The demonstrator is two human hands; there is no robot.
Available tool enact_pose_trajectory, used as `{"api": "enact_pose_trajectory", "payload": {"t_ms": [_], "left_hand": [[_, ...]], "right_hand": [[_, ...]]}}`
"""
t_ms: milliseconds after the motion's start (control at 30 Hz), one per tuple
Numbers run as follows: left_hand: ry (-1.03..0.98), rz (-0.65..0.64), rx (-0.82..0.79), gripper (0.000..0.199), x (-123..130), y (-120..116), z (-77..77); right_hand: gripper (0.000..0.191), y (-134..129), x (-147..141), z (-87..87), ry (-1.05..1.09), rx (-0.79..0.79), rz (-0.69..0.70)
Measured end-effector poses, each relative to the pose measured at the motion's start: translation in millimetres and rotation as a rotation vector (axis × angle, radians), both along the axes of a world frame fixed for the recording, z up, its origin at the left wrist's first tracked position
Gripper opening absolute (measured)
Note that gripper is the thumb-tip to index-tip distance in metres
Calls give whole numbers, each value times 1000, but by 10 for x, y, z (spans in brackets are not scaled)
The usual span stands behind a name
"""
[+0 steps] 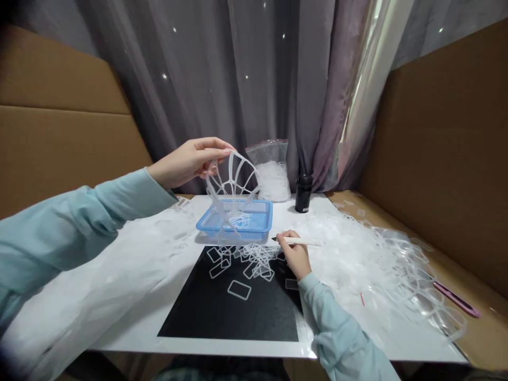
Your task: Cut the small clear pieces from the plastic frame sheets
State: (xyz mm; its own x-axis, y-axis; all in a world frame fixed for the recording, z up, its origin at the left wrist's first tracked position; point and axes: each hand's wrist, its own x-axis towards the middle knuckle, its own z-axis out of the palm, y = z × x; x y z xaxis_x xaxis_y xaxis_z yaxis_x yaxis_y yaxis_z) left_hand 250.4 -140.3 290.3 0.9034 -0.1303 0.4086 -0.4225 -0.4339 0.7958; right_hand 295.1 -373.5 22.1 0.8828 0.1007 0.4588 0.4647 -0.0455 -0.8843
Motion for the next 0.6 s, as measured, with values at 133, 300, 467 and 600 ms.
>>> {"api": "enact_pose_trajectory", "payload": {"t_ms": [133,300,467,600], "left_hand": [[13,-37,53,17,87,14,67],[73,-87,172,20,235,-49,129],[37,-171,169,16,525,-423,184],[-81,-254,133,23,802,-859,212]], "right_hand": [[42,11,-7,7,6,16,14],[37,30,-36,88,6,94,-28],[38,-170,-76,373,-4,250,-159],[35,-483,-225,809,-78,286,-180]]}}
